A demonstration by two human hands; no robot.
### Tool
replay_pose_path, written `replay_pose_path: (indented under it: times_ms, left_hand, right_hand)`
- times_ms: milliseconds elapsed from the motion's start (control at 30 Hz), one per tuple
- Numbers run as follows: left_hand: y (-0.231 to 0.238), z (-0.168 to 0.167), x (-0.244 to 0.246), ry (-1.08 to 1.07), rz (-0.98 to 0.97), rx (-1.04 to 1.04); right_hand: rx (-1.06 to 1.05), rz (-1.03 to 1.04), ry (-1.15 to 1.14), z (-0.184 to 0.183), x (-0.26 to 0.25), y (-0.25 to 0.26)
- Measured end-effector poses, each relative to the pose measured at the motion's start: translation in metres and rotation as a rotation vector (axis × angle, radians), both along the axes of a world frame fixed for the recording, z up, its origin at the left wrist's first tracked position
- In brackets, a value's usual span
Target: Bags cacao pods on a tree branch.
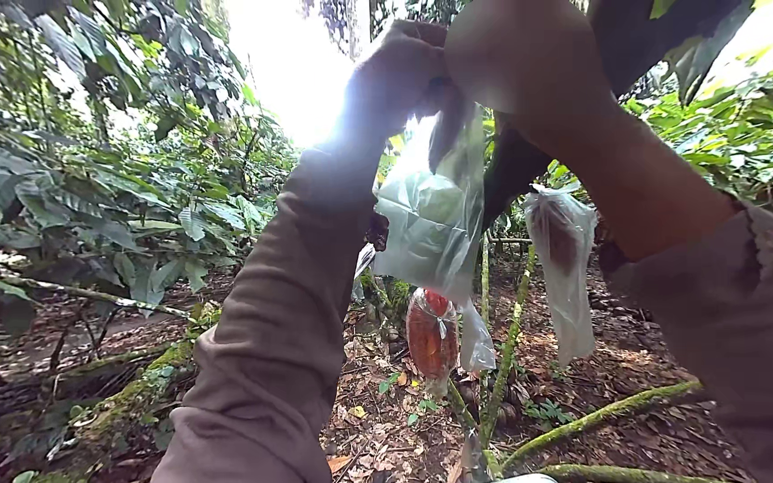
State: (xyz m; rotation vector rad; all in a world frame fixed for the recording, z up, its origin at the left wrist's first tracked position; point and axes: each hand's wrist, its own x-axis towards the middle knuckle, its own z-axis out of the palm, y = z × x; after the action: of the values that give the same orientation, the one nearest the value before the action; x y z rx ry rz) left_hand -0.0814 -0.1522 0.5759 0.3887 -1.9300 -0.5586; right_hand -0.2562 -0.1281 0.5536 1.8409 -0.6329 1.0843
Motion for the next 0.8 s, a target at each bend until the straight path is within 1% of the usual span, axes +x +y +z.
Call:
replay_pose_path:
  times_ms: [67, 167, 267, 367, 433, 500, 600, 700, 800]
  left_hand:
    - [-0.002, -0.001, 0.003, -0.033, -0.001, -0.031]
    - [-0.006, -0.003, 0.005, -0.037, -0.021, -0.047]
    - [-0.008, -0.006, 0.008, 0.0, -0.088, -0.019]
    - [-0.013, -0.006, 0.011, 0.01, -0.16, -0.001]
    - [-0.014, -0.008, 0.011, 0.013, -0.156, -0.019]
    - [-0.012, -0.009, 0.011, 0.001, -0.092, -0.078]
    - [-0.007, -0.011, 0.007, -0.024, 0.073, -0.202]
    - [-0.005, -0.014, 0.001, -0.006, 0.203, -0.307]
    - [-0.003, -0.02, -0.007, 0.048, 0.382, -0.407]
  right_hand:
    - [0.137, 0.107, -0.036, 0.007, 0.0, 0.004]
    - [0.24, 0.17, -0.029, 0.012, 0.0, 0.004]
    - [0.306, 0.139, -0.04, 0.015, 0.005, 0.009]
    - [0.313, 0.115, -0.044, 0.018, 0.008, 0.011]
    - [0.309, 0.089, -0.06, 0.017, 0.011, 0.012]
    - [0.297, 0.063, -0.07, 0.016, 0.014, 0.011]
    - [0.255, 0.029, -0.079, 0.015, 0.016, 0.007]
    - [0.173, 0.017, -0.114, 0.015, 0.02, -0.001]
    - [0.138, 0.007, -0.192, 0.011, 0.026, -0.005]
